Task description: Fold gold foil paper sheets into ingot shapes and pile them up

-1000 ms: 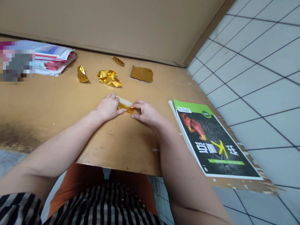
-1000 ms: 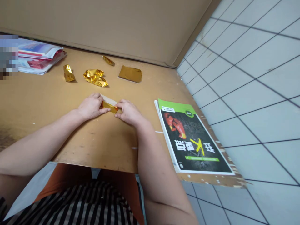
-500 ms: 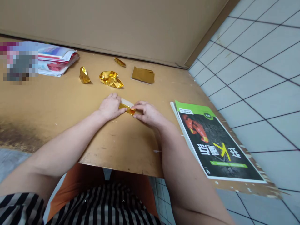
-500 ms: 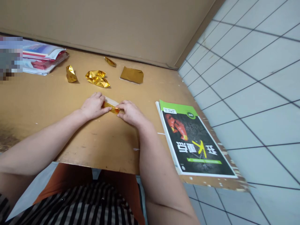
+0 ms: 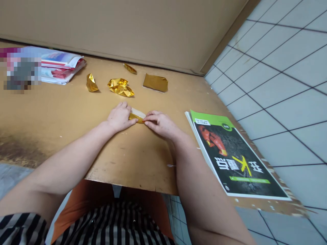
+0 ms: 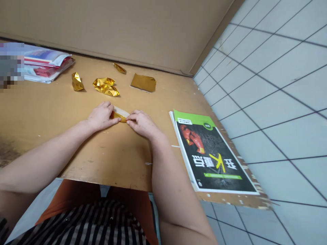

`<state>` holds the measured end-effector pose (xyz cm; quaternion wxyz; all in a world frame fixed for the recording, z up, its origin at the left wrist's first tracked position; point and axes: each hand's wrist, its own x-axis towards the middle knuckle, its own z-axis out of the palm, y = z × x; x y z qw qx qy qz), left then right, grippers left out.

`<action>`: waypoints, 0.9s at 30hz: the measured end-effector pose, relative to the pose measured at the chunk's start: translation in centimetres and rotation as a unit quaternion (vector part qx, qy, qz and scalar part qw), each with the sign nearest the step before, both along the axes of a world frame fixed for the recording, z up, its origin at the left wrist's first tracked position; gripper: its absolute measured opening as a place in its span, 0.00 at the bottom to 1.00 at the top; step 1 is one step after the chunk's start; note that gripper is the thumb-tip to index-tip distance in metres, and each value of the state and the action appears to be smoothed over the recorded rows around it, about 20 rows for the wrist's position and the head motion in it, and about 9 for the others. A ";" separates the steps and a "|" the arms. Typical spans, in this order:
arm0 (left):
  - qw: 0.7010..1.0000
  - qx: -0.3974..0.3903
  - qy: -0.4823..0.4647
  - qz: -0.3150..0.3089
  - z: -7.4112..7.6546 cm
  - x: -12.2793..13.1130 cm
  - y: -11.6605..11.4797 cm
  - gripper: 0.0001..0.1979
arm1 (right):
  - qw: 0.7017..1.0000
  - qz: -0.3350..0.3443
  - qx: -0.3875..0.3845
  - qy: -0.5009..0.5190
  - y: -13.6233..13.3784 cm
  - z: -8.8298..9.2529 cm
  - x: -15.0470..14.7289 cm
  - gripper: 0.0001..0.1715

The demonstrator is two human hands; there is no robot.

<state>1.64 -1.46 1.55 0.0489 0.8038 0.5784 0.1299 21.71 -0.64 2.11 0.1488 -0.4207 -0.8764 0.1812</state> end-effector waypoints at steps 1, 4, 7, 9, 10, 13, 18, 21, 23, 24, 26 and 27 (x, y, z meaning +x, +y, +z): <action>1.000 -0.002 0.002 0.002 0.1 0.0 0.0 0.20 | 1.000 -0.004 0.002 0.000 0.0 0.0 -0.1 0.16; 1.000 -0.010 0.009 0.009 0.3 0.0 -0.1 0.20 | 1.000 -0.014 0.008 -0.003 0.0 -0.2 -0.3 0.15; 1.000 -0.012 0.006 0.008 0.2 0.0 0.0 0.18 | 1.000 -0.024 0.012 -0.008 0.1 -0.3 -0.3 0.13; 1.000 -0.009 0.001 0.005 0.1 -0.1 0.1 0.17 | 0.999 -0.030 0.015 -0.011 0.1 -0.4 -0.3 0.12; 1.000 -0.005 -0.001 0.004 0.0 -0.2 0.1 0.17 | 0.999 -0.034 0.018 -0.010 0.2 -0.5 -0.3 0.12; 1.000 0.007 -0.005 0.000 -0.2 -0.3 0.2 0.17 | 0.999 -0.047 0.026 0.001 0.4 -0.9 -0.4 0.12; 1.000 0.003 0.000 0.002 -0.3 -0.1 0.2 0.18 | 0.997 -0.078 0.021 0.012 0.8 -1.5 -0.7 0.11; 1.000 0.001 0.000 0.003 -0.1 0.0 0.1 0.18 | 0.995 -0.093 0.013 0.018 0.9 -1.5 -1.0 0.11; 1.000 -0.001 0.004 0.003 0.1 0.0 0.0 0.18 | 0.994 -0.104 0.009 0.022 1.0 -1.6 -1.1 0.11; 1.000 -0.004 0.007 0.003 0.1 0.0 0.0 0.18 | 0.994 -0.110 0.009 0.023 1.0 -1.6 -1.2 0.10; 1.000 -0.009 0.011 0.005 0.3 0.0 -0.1 0.19 | 0.992 -0.122 0.006 0.023 1.1 -1.6 -1.3 0.09; 1.000 -0.011 0.011 0.006 0.4 0.1 -0.2 0.19 | 0.991 -0.129 0.005 0.022 1.2 -1.6 -1.4 0.08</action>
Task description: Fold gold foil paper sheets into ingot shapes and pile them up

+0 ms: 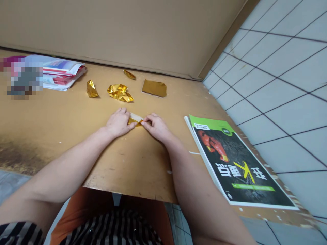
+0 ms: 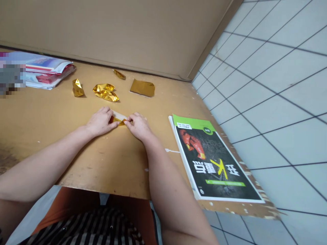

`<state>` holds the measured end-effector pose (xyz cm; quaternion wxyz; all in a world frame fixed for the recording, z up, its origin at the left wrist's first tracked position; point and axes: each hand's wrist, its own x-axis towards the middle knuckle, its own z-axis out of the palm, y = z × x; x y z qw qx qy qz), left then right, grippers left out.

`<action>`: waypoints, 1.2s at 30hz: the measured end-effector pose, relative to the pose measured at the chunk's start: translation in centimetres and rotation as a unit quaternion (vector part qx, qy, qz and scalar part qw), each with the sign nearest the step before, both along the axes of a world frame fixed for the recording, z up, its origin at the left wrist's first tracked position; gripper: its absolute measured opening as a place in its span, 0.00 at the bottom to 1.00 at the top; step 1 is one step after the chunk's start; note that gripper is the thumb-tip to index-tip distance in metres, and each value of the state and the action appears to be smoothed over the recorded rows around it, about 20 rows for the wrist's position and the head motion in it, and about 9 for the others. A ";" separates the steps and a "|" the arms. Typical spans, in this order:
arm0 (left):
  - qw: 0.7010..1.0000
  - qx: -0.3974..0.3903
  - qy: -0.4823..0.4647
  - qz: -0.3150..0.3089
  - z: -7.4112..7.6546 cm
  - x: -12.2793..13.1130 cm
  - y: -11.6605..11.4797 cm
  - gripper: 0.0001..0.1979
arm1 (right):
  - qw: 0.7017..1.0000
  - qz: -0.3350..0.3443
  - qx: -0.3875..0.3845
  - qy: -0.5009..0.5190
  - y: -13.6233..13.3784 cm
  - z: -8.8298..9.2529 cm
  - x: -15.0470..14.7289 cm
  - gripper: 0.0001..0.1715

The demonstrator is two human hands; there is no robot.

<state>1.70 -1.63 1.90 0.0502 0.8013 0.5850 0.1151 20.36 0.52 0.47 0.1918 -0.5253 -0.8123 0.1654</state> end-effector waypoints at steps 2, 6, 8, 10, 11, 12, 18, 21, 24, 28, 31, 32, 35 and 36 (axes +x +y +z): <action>1.000 0.003 0.002 0.001 0.1 0.1 -0.1 0.21 | 1.000 -0.012 -0.003 -0.006 0.0 0.1 -0.2 0.07; 1.000 0.006 0.008 0.008 0.1 0.4 -0.2 0.23 | 0.999 -0.027 -0.013 -0.025 0.0 0.5 -0.5 0.06; 1.000 0.004 0.010 0.014 0.1 0.5 -0.2 0.22 | 0.999 -0.032 -0.015 -0.032 -0.1 0.6 -0.7 0.05; 1.000 0.002 0.009 0.017 0.0 0.6 -0.2 0.21 | 0.999 -0.034 -0.011 -0.033 -0.1 0.7 -0.7 0.05; 1.000 0.001 0.007 0.018 0.0 0.7 -0.2 0.21 | 0.999 -0.036 -0.008 -0.032 -0.1 0.6 -0.8 0.05; 1.000 -0.001 0.005 0.019 0.1 0.7 -0.2 0.21 | 0.999 -0.039 -0.006 -0.032 -0.1 0.6 -0.8 0.05; 0.999 -0.017 0.001 0.030 0.3 0.6 -0.1 0.20 | 0.997 -0.073 -0.023 -0.019 0.0 0.6 -1.1 0.03; 0.999 -0.018 -0.011 0.031 0.2 0.5 0.0 0.19 | 0.995 -0.098 -0.030 -0.010 0.2 0.5 -1.0 0.04; 0.999 -0.020 -0.027 0.027 0.0 0.3 0.1 0.19 | 0.994 -0.104 -0.027 -0.007 0.3 0.4 -1.0 0.04; 0.998 -0.019 -0.050 0.021 -0.4 -0.1 0.3 0.18 | 0.995 -0.094 -0.009 -0.022 0.0 0.5 -1.1 0.05; 0.998 -0.006 -0.058 0.022 -0.6 -0.2 0.5 0.18 | 0.993 -0.106 -0.010 -0.047 -0.3 0.7 -1.5 0.05; 0.998 -0.006 -0.058 0.024 -0.7 -0.2 0.5 0.18 | 0.992 -0.111 -0.008 -0.057 -0.4 0.7 -1.6 0.05; 0.998 -0.011 -0.060 0.027 -0.6 -0.2 0.5 0.18 | 0.990 -0.110 0.026 -0.088 -0.9 0.9 -1.9 0.07; 0.998 -0.013 -0.061 0.028 -0.6 -0.2 0.5 0.18 | 0.989 -0.100 0.046 -0.094 -1.1 0.9 -2.0 0.08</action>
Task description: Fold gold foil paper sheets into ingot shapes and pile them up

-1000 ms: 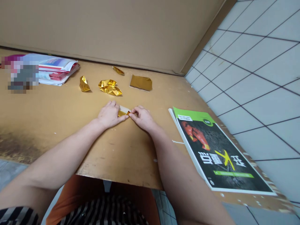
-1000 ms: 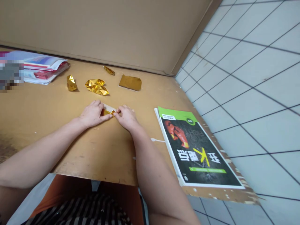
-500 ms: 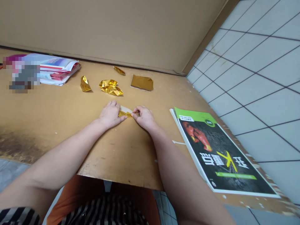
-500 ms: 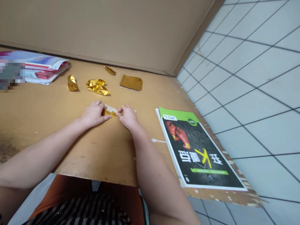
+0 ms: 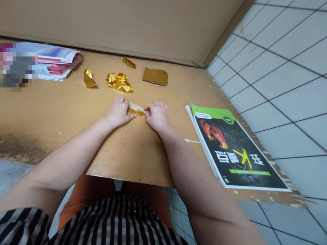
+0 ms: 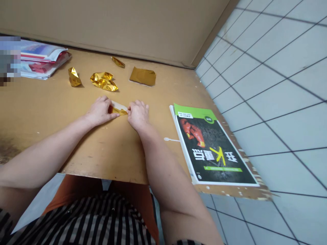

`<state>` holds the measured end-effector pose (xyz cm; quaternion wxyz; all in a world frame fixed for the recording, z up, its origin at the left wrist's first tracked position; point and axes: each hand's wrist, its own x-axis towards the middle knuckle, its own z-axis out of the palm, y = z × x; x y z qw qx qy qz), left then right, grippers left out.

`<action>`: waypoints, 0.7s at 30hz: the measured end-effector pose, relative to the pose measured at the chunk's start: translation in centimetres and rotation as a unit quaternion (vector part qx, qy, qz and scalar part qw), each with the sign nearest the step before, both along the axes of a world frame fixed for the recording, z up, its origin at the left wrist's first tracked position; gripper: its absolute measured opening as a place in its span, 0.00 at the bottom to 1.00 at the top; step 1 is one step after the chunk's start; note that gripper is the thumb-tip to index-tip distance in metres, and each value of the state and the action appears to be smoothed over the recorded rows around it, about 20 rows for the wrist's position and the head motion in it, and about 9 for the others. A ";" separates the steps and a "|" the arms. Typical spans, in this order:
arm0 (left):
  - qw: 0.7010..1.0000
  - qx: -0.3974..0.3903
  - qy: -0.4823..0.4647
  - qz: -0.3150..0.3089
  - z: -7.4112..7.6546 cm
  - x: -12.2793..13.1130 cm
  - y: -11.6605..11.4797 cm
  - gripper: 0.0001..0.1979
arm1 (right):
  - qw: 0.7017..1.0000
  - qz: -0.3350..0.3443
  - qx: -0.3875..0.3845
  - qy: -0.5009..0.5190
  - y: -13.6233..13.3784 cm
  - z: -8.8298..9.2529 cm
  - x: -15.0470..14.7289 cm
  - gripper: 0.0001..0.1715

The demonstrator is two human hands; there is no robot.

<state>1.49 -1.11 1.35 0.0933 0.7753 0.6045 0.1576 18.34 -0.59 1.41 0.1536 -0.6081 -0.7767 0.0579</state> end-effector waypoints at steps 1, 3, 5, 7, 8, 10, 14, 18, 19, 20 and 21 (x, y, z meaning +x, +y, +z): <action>1.000 -0.002 -0.002 0.000 0.0 0.0 0.0 0.18 | 1.000 0.015 0.017 -0.007 -0.2 0.1 -0.1 0.10; 1.000 -0.003 -0.006 -0.001 0.1 0.0 0.0 0.18 | 0.998 0.055 0.034 -0.021 -0.7 0.2 -0.3 0.13; 1.000 -0.003 -0.004 -0.003 0.2 0.0 -0.1 0.18 | 0.995 0.095 0.016 -0.040 -1.4 0.3 -0.6 0.16; 1.000 -0.004 0.003 -0.002 0.3 0.0 -0.1 0.17 | 0.990 0.124 -0.020 -0.064 -2.1 0.4 -1.0 0.19; 1.000 -0.006 0.007 0.000 0.3 0.0 -0.1 0.17 | 0.988 0.133 -0.035 -0.074 -2.4 0.4 -1.2 0.19; 1.000 -0.010 0.011 0.003 0.3 0.0 -0.1 0.18 | 0.985 0.138 -0.054 -0.084 -3.0 0.6 -1.5 0.20; 1.000 -0.013 0.004 0.002 0.2 0.0 -0.1 0.18 | 0.984 0.128 -0.079 -0.093 -3.5 0.8 -1.6 0.21; 1.000 -0.015 -0.005 0.004 0.2 0.0 0.0 0.20 | 0.983 0.129 -0.085 -0.097 -3.4 0.9 -1.4 0.21; 1.000 -0.016 -0.004 0.003 0.2 -0.1 0.0 0.20 | 0.983 0.129 -0.085 -0.097 -3.4 0.9 -1.4 0.21; 1.000 -0.015 -0.003 0.002 0.2 -0.1 0.0 0.20 | 0.983 0.128 -0.087 -0.097 -3.4 1.0 -1.4 0.21; 1.000 -0.015 -0.002 0.000 0.2 -0.1 0.0 0.20 | 0.983 0.126 -0.090 -0.098 -3.4 1.0 -1.4 0.21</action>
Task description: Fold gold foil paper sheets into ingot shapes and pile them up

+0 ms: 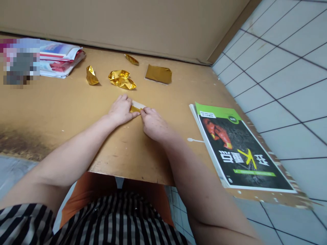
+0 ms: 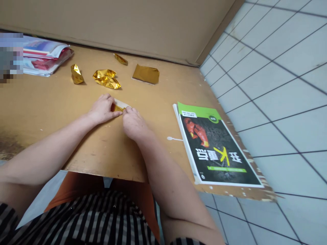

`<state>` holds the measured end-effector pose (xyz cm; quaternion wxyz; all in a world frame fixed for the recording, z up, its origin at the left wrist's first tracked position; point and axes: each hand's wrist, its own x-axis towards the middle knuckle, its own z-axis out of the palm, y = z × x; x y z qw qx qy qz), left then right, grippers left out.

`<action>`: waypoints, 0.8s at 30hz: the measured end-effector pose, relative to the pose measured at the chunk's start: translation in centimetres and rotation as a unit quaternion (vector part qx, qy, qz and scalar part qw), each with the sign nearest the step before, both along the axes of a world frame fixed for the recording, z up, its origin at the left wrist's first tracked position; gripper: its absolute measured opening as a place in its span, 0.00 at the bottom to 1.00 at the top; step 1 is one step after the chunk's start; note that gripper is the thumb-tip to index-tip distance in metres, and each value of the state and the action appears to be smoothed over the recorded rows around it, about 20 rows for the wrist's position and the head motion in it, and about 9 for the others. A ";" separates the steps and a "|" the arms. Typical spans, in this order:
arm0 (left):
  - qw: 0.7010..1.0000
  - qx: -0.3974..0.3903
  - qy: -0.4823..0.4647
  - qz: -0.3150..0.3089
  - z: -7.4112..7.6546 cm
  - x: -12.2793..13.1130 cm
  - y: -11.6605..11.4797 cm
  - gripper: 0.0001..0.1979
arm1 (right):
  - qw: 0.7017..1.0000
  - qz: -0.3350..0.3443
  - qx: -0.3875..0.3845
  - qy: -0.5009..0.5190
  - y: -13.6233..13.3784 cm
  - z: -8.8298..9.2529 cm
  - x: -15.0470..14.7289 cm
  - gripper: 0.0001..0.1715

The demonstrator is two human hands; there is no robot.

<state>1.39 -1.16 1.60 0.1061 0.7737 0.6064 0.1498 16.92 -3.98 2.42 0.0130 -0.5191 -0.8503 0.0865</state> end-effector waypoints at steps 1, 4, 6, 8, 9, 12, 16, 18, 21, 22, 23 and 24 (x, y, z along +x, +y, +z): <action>1.000 0.001 0.001 -0.002 0.0 0.0 0.0 0.20 | 1.000 -0.001 -0.003 -0.002 0.0 0.0 0.0 0.22; 1.000 0.009 0.001 -0.010 -0.1 -0.2 0.1 0.19 | 1.000 0.010 -0.002 -0.005 -0.1 -0.1 0.0 0.23; 1.000 0.020 -0.001 -0.015 -0.3 -0.2 0.1 0.18 | 1.000 0.021 0.011 0.000 0.0 -0.4 0.2 0.24; 0.999 0.027 -0.004 -0.020 -0.4 -0.3 0.1 0.17 | 0.999 0.026 0.025 0.004 0.2 -0.7 0.4 0.23; 0.999 0.026 -0.005 -0.020 -0.4 -0.3 0.1 0.17 | 0.999 0.023 0.028 0.005 0.3 -0.8 0.5 0.22; 1.000 0.014 -0.008 -0.015 -0.3 -0.3 0.0 0.18 | 1.000 0.002 0.025 0.010 0.6 -1.0 0.5 0.21; 1.000 0.006 0.002 -0.015 0.0 -0.2 -0.1 0.18 | 1.000 -0.010 0.021 0.018 0.8 -0.9 0.3 0.19; 1.000 0.013 0.008 -0.020 0.0 -0.1 -0.2 0.17 | 0.999 -0.015 0.033 0.008 1.0 -0.9 0.3 0.18; 0.999 0.020 0.013 -0.037 -0.1 -0.1 -0.2 0.16 | 0.998 -0.027 0.053 -0.003 1.5 -0.8 0.9 0.16; 0.999 0.020 0.014 -0.047 -0.1 0.0 -0.3 0.16 | 0.998 -0.029 0.055 -0.001 1.8 -0.7 1.2 0.15; 0.998 0.022 0.016 -0.059 -0.2 0.0 -0.2 0.15 | 0.998 -0.031 0.055 0.004 2.0 -0.7 1.6 0.15; 0.997 0.025 0.017 -0.071 -0.3 0.0 -0.2 0.15 | 0.998 -0.036 0.054 0.012 2.3 -0.7 2.0 0.15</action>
